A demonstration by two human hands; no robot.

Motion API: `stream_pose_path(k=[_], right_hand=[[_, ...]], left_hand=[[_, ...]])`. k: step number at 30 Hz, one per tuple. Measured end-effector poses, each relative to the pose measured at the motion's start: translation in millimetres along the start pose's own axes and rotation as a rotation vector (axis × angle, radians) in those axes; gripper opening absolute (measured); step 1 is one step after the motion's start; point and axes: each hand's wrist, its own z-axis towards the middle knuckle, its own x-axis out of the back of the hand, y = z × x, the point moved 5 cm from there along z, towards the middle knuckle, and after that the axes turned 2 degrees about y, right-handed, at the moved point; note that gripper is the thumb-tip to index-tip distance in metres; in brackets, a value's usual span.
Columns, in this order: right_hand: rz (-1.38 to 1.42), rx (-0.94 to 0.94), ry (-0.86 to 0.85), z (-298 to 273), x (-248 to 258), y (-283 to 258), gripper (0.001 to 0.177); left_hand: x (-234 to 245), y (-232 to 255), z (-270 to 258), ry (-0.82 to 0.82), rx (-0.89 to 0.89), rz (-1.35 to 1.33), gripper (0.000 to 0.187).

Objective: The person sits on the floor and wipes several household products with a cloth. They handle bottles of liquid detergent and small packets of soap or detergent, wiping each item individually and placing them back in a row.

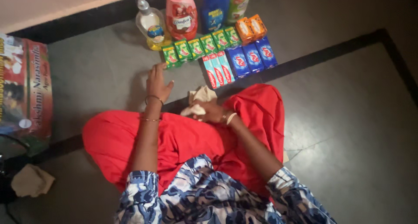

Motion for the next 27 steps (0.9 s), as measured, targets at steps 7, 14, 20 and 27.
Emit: stream_pose_path(k=[7,14,20,27], right_hand=[[-0.083,-0.131,0.194,-14.9,20.7,-30.4,0.044],[-0.198,-0.111,0.014,-3.5,-0.6,-22.9,0.054],[-0.181,-0.210,-0.022,-4.6,-4.2,-13.8,0.054],[-0.202,-0.199,-0.070,4.3,-14.9,-8.0,0.057]], left_hand=[[-19.2,1.5,2.4,-0.104,0.054,0.232,0.066],[-40.0,-21.2,22.5,-0.085,0.162,0.309,0.052],[-62.7,-48.3,32.5,-0.061,0.293,0.253,0.048],[-88.9,-70.9,59.6,0.157,0.254,0.016,0.061]])
